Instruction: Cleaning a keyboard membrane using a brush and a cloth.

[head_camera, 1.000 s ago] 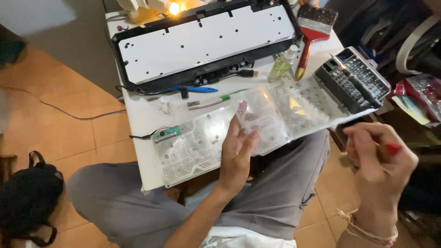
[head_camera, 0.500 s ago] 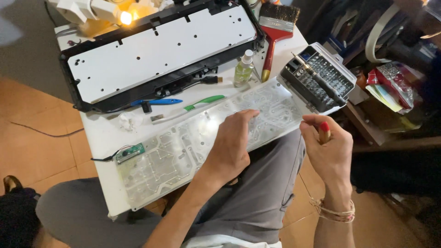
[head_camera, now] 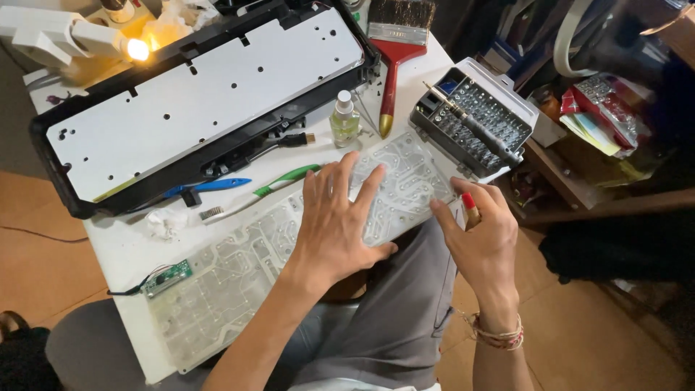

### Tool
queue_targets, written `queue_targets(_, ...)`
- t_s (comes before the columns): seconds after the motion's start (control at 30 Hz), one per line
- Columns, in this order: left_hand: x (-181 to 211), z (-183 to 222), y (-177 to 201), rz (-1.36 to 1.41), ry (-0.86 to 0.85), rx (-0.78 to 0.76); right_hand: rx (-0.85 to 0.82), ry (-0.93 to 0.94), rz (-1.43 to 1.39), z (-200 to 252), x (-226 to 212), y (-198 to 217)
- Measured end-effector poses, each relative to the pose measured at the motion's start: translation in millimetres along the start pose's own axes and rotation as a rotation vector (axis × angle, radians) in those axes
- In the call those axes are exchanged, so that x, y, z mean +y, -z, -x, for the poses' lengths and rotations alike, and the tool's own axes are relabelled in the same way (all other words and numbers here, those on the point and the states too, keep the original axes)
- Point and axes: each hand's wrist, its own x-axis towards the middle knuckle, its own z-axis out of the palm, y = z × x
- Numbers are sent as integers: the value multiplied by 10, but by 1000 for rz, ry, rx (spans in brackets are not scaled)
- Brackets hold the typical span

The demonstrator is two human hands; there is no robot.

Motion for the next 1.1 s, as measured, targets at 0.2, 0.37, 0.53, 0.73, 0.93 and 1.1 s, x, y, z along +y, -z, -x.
queue_targets(0.2, 34, -5, 53, -55, -8, -90, -9, -45, 21, -4, -32, 45)
queue_targets(0.37, 182, -4, 140, -43, 1, -168, -57, -184, -23, -1, 18, 134)
queue_targets(0.53, 275, -136, -179, -230, -194, -56, -185, -303, -214, -47, -51, 177)
queue_targets(0.73, 376, -87, -311, -127, -250, -50, -181, -400, -318, -86, -13, 162)
queue_targets(0.93, 360, -111, -280, -94, -250, -30, -230, -468, -389, -100, 39, 189)
queue_targets(1.1, 333, -168, -236, 7, -264, 68, -235, -508, -482, -97, 89, 204)
